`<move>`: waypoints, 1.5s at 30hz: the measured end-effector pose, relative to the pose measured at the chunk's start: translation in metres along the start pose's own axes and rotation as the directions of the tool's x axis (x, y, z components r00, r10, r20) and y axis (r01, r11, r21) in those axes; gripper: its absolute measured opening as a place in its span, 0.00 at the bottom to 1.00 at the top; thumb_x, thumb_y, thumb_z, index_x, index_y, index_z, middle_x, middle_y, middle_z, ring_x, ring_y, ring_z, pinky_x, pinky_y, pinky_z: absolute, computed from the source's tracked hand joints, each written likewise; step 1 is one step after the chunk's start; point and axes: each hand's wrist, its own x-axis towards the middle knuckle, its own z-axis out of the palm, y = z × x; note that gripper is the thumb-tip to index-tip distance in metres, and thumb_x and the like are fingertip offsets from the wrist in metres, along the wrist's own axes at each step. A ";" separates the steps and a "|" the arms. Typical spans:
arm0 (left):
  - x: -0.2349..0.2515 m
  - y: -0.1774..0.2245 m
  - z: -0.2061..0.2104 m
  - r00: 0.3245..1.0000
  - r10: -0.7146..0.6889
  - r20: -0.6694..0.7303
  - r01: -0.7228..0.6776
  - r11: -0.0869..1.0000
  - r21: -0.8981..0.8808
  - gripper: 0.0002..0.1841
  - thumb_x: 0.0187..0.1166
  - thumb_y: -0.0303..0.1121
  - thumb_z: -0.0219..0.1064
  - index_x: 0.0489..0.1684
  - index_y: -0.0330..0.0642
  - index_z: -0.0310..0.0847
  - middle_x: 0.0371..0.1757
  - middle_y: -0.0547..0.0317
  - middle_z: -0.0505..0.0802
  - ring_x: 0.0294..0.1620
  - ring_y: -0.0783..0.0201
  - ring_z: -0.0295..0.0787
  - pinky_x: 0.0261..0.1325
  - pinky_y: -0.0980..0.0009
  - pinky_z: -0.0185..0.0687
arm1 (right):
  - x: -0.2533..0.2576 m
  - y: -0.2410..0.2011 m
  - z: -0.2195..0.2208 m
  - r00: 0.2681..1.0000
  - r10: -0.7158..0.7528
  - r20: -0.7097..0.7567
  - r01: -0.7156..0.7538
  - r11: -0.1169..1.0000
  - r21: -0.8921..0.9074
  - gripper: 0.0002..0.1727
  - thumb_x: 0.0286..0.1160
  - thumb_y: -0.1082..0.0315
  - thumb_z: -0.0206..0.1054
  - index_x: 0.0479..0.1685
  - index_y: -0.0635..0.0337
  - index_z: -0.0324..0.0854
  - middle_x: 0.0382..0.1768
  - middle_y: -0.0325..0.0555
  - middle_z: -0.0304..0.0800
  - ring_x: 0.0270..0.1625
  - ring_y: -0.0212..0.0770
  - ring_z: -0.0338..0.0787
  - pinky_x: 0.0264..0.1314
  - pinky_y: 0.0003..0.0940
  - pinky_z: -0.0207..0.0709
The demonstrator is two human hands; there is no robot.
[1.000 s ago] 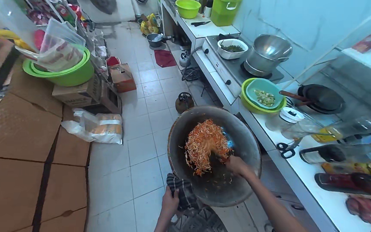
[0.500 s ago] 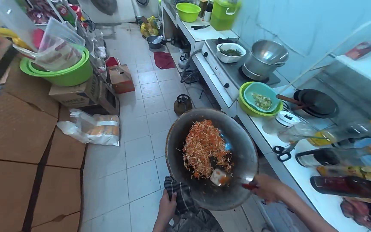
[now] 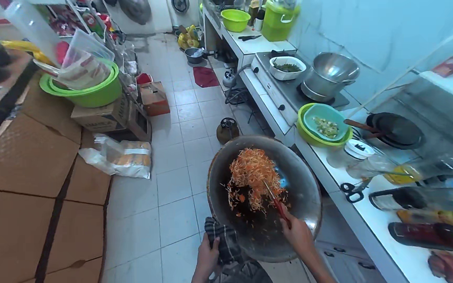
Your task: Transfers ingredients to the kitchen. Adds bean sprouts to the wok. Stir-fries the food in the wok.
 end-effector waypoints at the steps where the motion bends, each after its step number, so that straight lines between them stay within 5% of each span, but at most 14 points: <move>1: 0.000 -0.001 0.000 1.000 -0.001 0.003 0.001 1.000 0.017 0.26 0.86 0.34 0.64 0.78 0.29 0.67 0.60 0.36 0.91 0.63 0.47 0.90 0.72 0.49 0.80 | -0.006 0.006 0.002 1.000 0.010 0.003 -0.009 0.997 -0.073 0.34 0.85 0.57 0.58 0.93 0.29 0.61 0.52 0.56 0.95 0.55 0.61 0.94 0.59 0.62 0.82; 6: 0.003 -0.002 -0.004 1.000 0.016 0.023 -0.017 0.999 0.043 0.26 0.86 0.34 0.64 0.79 0.28 0.67 0.61 0.35 0.90 0.65 0.47 0.90 0.73 0.50 0.80 | -0.012 0.017 -0.047 0.992 0.045 0.117 -0.020 0.979 -0.205 0.33 0.83 0.59 0.60 0.89 0.24 0.66 0.58 0.55 0.94 0.60 0.62 0.92 0.61 0.65 0.81; 9: 0.000 -0.001 -0.002 1.000 0.005 0.010 -0.006 0.999 0.049 0.26 0.86 0.35 0.65 0.78 0.28 0.67 0.60 0.36 0.91 0.63 0.47 0.90 0.73 0.49 0.80 | -0.007 0.025 -0.088 0.891 0.152 0.428 -0.062 0.974 -0.218 0.23 0.83 0.57 0.64 0.75 0.48 0.82 0.55 0.59 0.93 0.54 0.59 0.93 0.61 0.62 0.83; 12: 0.000 0.002 -0.002 1.000 -0.006 0.010 0.006 0.998 0.057 0.27 0.85 0.35 0.66 0.78 0.28 0.67 0.59 0.35 0.91 0.63 0.45 0.90 0.72 0.47 0.80 | 0.003 0.002 -0.084 0.732 0.160 0.663 -0.052 0.982 -0.180 0.24 0.89 0.53 0.56 0.75 0.56 0.78 0.46 0.57 0.92 0.38 0.49 0.91 0.48 0.49 0.83; 17: 0.000 0.004 -0.003 1.000 -0.009 0.004 0.009 0.999 0.043 0.26 0.86 0.36 0.65 0.78 0.30 0.68 0.60 0.37 0.91 0.63 0.48 0.90 0.72 0.49 0.80 | 0.062 -0.056 0.008 0.903 0.037 0.427 -0.152 0.959 0.238 0.25 0.90 0.56 0.53 0.81 0.54 0.73 0.45 0.56 0.90 0.37 0.48 0.91 0.43 0.47 0.86; 20: -0.003 0.005 -0.004 1.000 0.003 0.014 -0.004 1.000 0.031 0.25 0.85 0.35 0.66 0.76 0.30 0.70 0.59 0.38 0.91 0.62 0.49 0.91 0.71 0.50 0.81 | 0.078 -0.047 0.033 0.920 0.062 0.387 -0.324 0.676 0.662 0.26 0.94 0.59 0.52 0.87 0.53 0.65 0.35 0.46 0.80 0.21 0.36 0.75 0.23 0.31 0.73; 22: -0.001 0.004 -0.004 1.000 -0.001 0.012 0.001 1.000 0.020 0.26 0.85 0.35 0.66 0.77 0.29 0.69 0.59 0.37 0.91 0.62 0.48 0.91 0.71 0.49 0.81 | 0.061 -0.034 0.020 0.888 0.032 0.459 -0.444 0.317 0.838 0.19 0.95 0.59 0.49 0.77 0.53 0.69 0.25 0.36 0.72 0.12 0.26 0.63 0.12 0.21 0.60; 24: -0.001 0.002 -0.004 1.000 -0.005 0.010 0.005 1.000 0.013 0.26 0.85 0.35 0.67 0.77 0.30 0.69 0.59 0.37 0.92 0.62 0.48 0.91 0.71 0.49 0.81 | 0.033 -0.017 -0.006 0.853 -0.001 0.522 -0.514 0.174 0.840 0.14 0.96 0.56 0.45 0.63 0.51 0.70 0.21 0.32 0.70 0.09 0.22 0.60 0.08 0.16 0.57; 26: -0.001 0.003 -0.003 1.000 -0.004 0.004 0.004 1.000 0.007 0.26 0.85 0.34 0.66 0.77 0.29 0.69 0.58 0.37 0.92 0.62 0.48 0.91 0.71 0.49 0.81 | 0.013 -0.001 -0.033 0.872 0.024 0.490 -0.472 0.309 0.825 0.21 0.96 0.59 0.43 0.79 0.51 0.68 0.21 0.33 0.69 0.10 0.24 0.60 0.09 0.18 0.55; 29: -0.001 0.006 -0.004 1.000 -0.013 0.002 0.013 0.999 0.032 0.26 0.85 0.34 0.66 0.77 0.29 0.69 0.59 0.36 0.91 0.63 0.47 0.90 0.72 0.49 0.80 | 0.022 -0.003 -0.044 0.921 0.163 0.353 -0.359 0.706 0.611 0.26 0.97 0.59 0.45 0.90 0.52 0.62 0.28 0.42 0.76 0.17 0.33 0.71 0.18 0.28 0.68; 32: 0.001 0.005 -0.003 1.000 0.005 0.015 -0.005 0.999 0.048 0.27 0.85 0.36 0.66 0.78 0.29 0.68 0.60 0.36 0.91 0.64 0.47 0.90 0.72 0.48 0.80 | 0.036 -0.032 -0.015 0.939 0.214 0.270 -0.277 0.934 0.224 0.28 0.91 0.61 0.50 0.88 0.59 0.64 0.63 0.65 0.87 0.60 0.58 0.91 0.65 0.56 0.82; 36: 0.003 0.000 -0.004 1.000 0.007 -0.009 -0.007 0.999 0.047 0.28 0.84 0.36 0.68 0.78 0.29 0.68 0.61 0.35 0.91 0.64 0.46 0.90 0.73 0.48 0.79 | -0.012 -0.044 0.005 0.908 0.033 0.419 -0.077 0.993 0.088 0.27 0.92 0.58 0.50 0.87 0.55 0.67 0.59 0.67 0.88 0.58 0.63 0.91 0.62 0.61 0.81; 41: 0.004 -0.005 -0.005 1.000 0.024 -0.006 -0.024 1.000 0.008 0.27 0.83 0.37 0.69 0.77 0.31 0.71 0.61 0.37 0.91 0.64 0.48 0.90 0.73 0.49 0.80 | -0.026 0.005 -0.076 0.787 0.073 0.612 -0.036 0.997 -0.073 0.27 0.93 0.51 0.51 0.87 0.42 0.70 0.49 0.62 0.89 0.40 0.56 0.90 0.49 0.57 0.82; 45: 0.003 -0.005 -0.003 0.999 0.021 -0.029 -0.022 0.999 -0.025 0.27 0.83 0.34 0.69 0.77 0.29 0.71 0.63 0.36 0.90 0.66 0.48 0.89 0.75 0.49 0.78 | 0.001 -0.011 -0.110 0.834 0.231 0.501 -0.011 0.915 -0.404 0.20 0.86 0.60 0.60 0.66 0.65 0.82 0.63 0.71 0.85 0.67 0.69 0.85 0.66 0.72 0.74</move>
